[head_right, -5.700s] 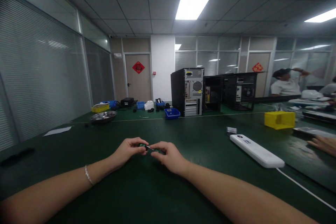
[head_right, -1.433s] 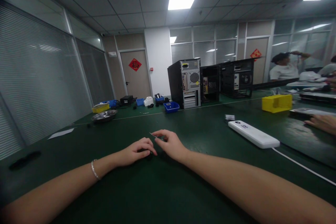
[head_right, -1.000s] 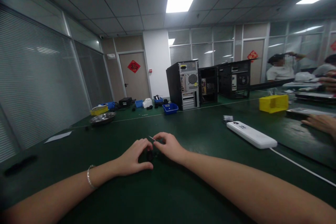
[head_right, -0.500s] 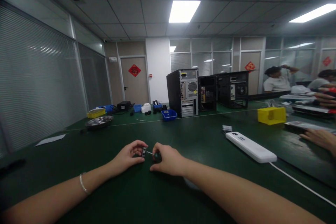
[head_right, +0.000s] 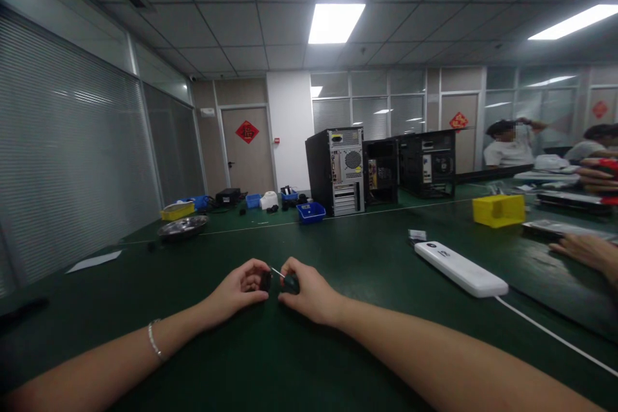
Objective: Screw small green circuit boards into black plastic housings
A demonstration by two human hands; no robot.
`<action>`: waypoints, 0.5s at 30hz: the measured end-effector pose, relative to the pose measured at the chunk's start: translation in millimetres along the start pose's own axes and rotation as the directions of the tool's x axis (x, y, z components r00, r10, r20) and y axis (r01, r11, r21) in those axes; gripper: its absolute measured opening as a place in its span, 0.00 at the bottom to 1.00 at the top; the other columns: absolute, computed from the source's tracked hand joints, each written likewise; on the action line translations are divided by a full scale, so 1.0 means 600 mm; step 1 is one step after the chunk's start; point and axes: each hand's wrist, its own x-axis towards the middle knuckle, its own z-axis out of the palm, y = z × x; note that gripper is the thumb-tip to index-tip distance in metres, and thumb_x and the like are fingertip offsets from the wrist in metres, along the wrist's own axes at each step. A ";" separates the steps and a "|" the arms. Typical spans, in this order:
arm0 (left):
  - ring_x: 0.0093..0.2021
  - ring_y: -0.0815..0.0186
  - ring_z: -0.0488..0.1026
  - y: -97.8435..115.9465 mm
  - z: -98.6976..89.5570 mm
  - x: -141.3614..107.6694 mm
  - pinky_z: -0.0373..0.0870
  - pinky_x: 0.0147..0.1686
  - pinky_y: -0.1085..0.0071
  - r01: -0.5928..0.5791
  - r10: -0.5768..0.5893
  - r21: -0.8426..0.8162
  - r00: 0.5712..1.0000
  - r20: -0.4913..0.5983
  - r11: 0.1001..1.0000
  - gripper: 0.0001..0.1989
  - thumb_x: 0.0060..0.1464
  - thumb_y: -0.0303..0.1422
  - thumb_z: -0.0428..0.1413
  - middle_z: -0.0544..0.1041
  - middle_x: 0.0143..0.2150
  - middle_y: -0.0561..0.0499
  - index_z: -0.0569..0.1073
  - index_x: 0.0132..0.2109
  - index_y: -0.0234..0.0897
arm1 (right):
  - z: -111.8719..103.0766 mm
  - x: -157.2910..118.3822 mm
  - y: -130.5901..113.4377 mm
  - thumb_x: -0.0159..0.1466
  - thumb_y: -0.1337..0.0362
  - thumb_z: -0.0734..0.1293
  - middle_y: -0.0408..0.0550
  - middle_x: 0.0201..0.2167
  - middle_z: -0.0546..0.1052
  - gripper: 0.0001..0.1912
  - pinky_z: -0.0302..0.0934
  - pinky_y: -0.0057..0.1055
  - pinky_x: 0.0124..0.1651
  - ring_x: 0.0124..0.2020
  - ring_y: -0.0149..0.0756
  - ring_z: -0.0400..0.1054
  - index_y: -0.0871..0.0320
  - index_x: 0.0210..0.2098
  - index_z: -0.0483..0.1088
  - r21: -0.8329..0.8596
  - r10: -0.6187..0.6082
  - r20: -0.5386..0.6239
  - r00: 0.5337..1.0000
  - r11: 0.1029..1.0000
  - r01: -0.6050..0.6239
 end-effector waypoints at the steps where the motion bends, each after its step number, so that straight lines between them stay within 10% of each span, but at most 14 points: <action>1: 0.39 0.65 0.71 -0.001 0.000 0.000 0.68 0.40 0.65 0.005 -0.005 -0.011 1.000 0.006 1.000 0.22 0.45 0.28 0.62 0.72 0.41 0.49 0.66 0.47 0.36 | 0.002 -0.001 -0.004 0.55 0.66 0.68 0.43 0.37 0.71 0.14 0.61 0.29 0.38 0.38 0.35 0.66 0.56 0.40 0.64 0.011 -0.027 -0.033 0.999 1.000 0.027; 15: 0.40 0.64 0.72 0.044 0.030 -0.014 0.68 0.42 0.62 0.023 -0.009 -0.121 0.994 0.109 0.992 0.20 0.45 0.27 0.63 0.71 0.43 0.49 0.66 0.45 0.36 | 0.016 -0.008 -0.016 0.56 0.66 0.68 0.43 0.36 0.70 0.13 0.61 0.30 0.39 0.37 0.35 0.66 0.56 0.39 0.62 0.219 -0.140 -0.124 0.982 0.962 0.164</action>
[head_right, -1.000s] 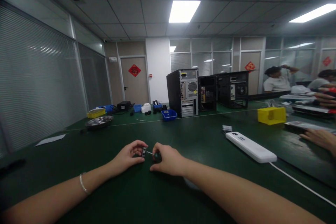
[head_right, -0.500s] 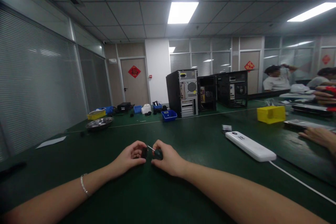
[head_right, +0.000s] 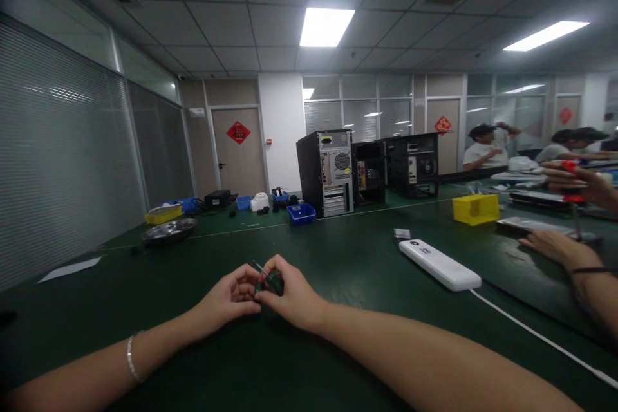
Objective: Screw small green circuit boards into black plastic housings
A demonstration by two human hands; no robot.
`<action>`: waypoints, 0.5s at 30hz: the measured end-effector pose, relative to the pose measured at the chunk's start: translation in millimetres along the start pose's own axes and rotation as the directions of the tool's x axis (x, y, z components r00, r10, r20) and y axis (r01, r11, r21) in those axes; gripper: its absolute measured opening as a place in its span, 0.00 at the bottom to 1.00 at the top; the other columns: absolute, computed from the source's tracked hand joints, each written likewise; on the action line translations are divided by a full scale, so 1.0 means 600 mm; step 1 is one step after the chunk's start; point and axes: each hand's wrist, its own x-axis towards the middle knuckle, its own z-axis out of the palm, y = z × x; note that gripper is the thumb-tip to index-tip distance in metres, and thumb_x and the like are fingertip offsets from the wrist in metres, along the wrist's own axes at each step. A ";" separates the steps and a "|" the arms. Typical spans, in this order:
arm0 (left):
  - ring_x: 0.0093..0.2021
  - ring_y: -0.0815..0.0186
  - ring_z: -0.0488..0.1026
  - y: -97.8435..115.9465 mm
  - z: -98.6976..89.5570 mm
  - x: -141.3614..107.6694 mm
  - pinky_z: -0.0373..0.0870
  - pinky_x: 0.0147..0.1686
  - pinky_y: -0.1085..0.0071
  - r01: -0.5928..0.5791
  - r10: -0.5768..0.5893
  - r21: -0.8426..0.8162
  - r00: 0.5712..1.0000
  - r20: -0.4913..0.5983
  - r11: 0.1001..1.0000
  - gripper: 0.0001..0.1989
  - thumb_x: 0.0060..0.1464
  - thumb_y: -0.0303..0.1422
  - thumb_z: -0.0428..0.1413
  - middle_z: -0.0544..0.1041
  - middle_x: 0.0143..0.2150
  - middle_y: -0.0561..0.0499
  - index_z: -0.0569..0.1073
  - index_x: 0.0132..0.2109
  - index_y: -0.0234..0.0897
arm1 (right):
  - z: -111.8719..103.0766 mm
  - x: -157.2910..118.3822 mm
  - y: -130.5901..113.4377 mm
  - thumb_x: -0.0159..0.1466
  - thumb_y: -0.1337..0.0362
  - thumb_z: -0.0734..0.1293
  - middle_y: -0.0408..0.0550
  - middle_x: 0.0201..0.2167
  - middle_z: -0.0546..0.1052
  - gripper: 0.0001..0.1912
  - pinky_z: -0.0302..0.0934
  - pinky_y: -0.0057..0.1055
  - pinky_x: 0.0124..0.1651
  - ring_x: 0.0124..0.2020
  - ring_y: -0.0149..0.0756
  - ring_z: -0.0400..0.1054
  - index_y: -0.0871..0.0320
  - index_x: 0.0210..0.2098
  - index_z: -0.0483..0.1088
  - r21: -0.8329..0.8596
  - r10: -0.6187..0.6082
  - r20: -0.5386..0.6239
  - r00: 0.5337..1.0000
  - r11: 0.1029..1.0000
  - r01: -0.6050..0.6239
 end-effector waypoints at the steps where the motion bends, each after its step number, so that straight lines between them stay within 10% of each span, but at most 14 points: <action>1: 0.40 0.63 0.72 0.001 0.002 0.000 0.68 0.42 0.62 0.002 -0.002 -0.013 1.000 0.001 1.000 0.19 0.46 0.27 0.62 0.71 0.43 0.49 0.66 0.45 0.36 | 0.000 0.000 0.000 0.56 0.66 0.68 0.43 0.36 0.70 0.13 0.61 0.30 0.39 0.37 0.35 0.66 0.56 0.39 0.62 -0.003 -0.001 0.005 1.000 1.000 0.001; 15: 0.44 0.61 0.72 -0.008 -0.003 0.001 0.66 0.46 0.61 0.015 -0.011 -0.181 1.000 0.023 0.983 0.21 0.44 0.25 0.63 0.72 0.44 0.47 0.66 0.47 0.35 | 0.009 -0.008 -0.006 0.57 0.67 0.65 0.44 0.39 0.69 0.13 0.58 0.28 0.35 0.36 0.34 0.66 0.54 0.41 0.61 -0.517 -0.068 0.051 0.996 0.852 0.084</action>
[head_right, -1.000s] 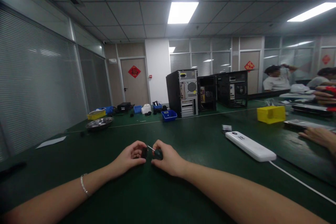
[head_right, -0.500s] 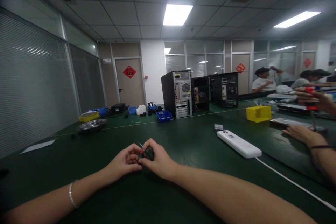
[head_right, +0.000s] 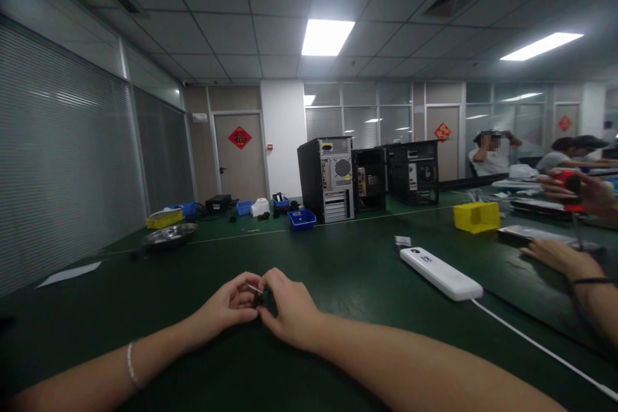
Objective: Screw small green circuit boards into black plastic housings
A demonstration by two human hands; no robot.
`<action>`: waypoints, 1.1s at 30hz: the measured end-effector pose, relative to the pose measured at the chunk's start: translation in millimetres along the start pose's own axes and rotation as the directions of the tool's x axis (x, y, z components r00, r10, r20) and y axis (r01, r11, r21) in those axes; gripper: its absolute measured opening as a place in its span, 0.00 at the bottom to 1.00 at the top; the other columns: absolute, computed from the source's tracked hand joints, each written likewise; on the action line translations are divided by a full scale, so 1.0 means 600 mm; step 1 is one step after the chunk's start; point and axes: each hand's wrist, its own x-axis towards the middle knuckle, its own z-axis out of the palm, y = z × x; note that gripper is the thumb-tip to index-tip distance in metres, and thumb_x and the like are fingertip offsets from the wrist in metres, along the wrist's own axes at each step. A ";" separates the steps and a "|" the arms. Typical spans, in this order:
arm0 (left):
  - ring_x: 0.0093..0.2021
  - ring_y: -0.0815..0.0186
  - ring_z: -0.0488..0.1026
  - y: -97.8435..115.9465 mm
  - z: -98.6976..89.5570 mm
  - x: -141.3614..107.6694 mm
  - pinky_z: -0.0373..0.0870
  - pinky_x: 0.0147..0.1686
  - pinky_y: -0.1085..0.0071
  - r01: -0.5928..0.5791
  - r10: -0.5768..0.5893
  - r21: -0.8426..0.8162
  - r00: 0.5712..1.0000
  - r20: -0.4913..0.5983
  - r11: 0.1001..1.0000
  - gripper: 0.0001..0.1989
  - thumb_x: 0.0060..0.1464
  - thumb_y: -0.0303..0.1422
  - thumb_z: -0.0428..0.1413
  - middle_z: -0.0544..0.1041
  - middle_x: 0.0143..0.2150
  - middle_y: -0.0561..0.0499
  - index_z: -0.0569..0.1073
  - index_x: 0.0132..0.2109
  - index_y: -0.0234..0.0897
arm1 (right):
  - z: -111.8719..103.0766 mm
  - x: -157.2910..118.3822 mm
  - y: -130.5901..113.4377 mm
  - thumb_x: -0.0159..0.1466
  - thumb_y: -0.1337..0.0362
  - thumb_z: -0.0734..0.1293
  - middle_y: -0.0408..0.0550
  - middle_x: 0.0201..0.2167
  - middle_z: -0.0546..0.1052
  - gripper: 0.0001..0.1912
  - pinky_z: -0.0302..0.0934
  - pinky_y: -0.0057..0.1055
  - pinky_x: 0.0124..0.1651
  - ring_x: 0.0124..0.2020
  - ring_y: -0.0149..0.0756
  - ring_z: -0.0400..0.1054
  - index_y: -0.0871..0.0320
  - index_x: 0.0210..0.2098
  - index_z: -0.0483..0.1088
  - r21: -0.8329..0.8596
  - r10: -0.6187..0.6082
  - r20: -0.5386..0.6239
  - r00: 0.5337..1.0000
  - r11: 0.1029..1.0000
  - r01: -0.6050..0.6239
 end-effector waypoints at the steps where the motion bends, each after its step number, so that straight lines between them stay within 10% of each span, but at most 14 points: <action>1: 0.45 0.61 0.72 0.001 0.000 0.001 0.65 0.48 0.60 0.003 -0.003 -0.034 1.000 -0.003 0.999 0.21 0.45 0.26 0.62 0.72 0.45 0.46 0.67 0.48 0.35 | 0.000 0.000 -0.001 0.57 0.67 0.64 0.44 0.40 0.69 0.13 0.58 0.28 0.35 0.36 0.34 0.66 0.54 0.41 0.61 -0.026 -0.007 0.007 1.000 1.000 0.007; 11: 0.44 0.61 0.72 -0.002 0.003 0.006 0.65 0.48 0.62 0.005 -0.005 -0.034 1.000 -0.008 0.999 0.15 0.52 0.29 0.58 0.76 0.43 0.44 0.71 0.48 0.31 | 0.002 0.001 0.000 0.58 0.68 0.64 0.45 0.40 0.68 0.12 0.58 0.28 0.37 0.36 0.34 0.66 0.55 0.42 0.61 -0.005 -0.034 -0.005 0.999 0.999 0.034; 17: 0.43 0.58 0.73 -0.023 -0.015 0.014 0.66 0.48 0.58 0.003 -0.052 -0.243 0.979 -0.196 0.970 0.15 0.52 0.28 0.58 0.75 0.43 0.40 0.69 0.48 0.30 | 0.004 0.007 0.005 0.60 0.70 0.63 0.45 0.37 0.68 0.08 0.58 0.29 0.38 0.36 0.34 0.64 0.56 0.40 0.63 0.114 0.000 -0.112 0.994 0.993 0.013; 33: 0.34 0.65 0.69 -0.019 -0.018 0.012 0.64 0.34 0.68 -0.037 0.045 0.080 0.995 -0.091 0.996 0.11 0.55 0.28 0.51 0.73 0.34 0.46 0.72 0.45 0.29 | 0.002 0.010 0.005 0.60 0.69 0.63 0.44 0.35 0.71 0.06 0.59 0.29 0.37 0.35 0.34 0.65 0.57 0.38 0.66 0.150 0.051 -0.042 0.998 0.988 -0.044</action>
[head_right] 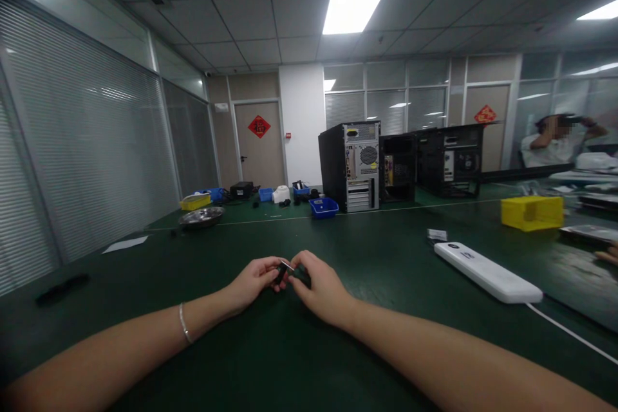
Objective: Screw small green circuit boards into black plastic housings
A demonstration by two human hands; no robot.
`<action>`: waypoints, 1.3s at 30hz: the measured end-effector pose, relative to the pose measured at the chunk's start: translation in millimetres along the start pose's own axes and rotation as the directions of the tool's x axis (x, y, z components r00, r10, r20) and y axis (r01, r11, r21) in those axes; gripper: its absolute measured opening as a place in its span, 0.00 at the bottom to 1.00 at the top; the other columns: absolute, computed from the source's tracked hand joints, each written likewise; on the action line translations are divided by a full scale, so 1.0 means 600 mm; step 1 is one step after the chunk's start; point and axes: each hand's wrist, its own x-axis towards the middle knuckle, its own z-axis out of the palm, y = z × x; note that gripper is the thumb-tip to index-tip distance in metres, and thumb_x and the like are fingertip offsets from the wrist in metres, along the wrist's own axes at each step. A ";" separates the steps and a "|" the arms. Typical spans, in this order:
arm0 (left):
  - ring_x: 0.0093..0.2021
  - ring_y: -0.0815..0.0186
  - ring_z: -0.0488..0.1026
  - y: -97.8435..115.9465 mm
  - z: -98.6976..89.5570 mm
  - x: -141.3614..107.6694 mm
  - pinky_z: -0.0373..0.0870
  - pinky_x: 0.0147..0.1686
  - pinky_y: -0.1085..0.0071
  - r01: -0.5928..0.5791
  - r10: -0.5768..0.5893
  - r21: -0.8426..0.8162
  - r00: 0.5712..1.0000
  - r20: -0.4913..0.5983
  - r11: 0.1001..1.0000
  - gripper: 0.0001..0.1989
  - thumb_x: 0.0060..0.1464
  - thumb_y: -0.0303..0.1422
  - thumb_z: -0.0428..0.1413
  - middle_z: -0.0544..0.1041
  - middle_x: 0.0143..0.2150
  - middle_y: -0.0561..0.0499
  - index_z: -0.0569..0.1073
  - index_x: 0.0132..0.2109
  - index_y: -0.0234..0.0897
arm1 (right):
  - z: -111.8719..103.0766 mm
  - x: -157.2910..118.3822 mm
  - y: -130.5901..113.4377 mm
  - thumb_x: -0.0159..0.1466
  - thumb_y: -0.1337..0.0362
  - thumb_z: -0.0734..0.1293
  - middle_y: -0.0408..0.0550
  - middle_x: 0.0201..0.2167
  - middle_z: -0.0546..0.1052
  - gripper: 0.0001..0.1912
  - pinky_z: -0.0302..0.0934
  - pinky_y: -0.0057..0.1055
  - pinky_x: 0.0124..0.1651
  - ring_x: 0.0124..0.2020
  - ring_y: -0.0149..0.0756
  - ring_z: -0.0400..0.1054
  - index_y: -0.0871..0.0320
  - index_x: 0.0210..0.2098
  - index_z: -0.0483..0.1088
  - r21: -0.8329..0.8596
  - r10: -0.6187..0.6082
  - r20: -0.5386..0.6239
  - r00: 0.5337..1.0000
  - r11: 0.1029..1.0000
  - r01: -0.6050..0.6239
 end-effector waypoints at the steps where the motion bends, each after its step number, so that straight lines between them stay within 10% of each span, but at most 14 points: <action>1: 0.33 0.65 0.69 -0.002 -0.001 0.000 0.64 0.34 0.69 0.009 -0.009 0.009 1.000 0.000 1.000 0.13 0.56 0.30 0.51 0.73 0.34 0.46 0.71 0.46 0.29 | 0.000 0.000 0.001 0.60 0.68 0.63 0.45 0.35 0.71 0.06 0.59 0.29 0.37 0.36 0.34 0.65 0.57 0.38 0.67 0.003 0.006 0.006 1.000 1.000 -0.006; 14: 0.31 0.67 0.66 -0.010 -0.013 0.005 0.61 0.33 0.71 -0.014 0.006 -0.033 0.972 -0.235 0.999 0.15 0.56 0.36 0.52 0.72 0.32 0.48 0.73 0.46 0.31 | 0.000 0.003 0.005 0.61 0.69 0.63 0.48 0.45 0.72 0.19 0.60 0.36 0.50 0.46 0.38 0.66 0.53 0.52 0.66 0.012 -0.025 0.047 0.999 1.000 0.024; 39: 0.37 0.63 0.71 0.021 0.000 -0.003 0.66 0.41 0.67 -0.101 0.117 0.098 0.979 -0.165 0.990 0.13 0.49 0.34 0.59 0.75 0.37 0.47 0.74 0.41 0.33 | -0.011 0.001 -0.001 0.61 0.69 0.64 0.48 0.44 0.74 0.18 0.61 0.36 0.48 0.45 0.38 0.67 0.52 0.50 0.69 0.046 -0.001 0.036 0.999 0.999 -0.001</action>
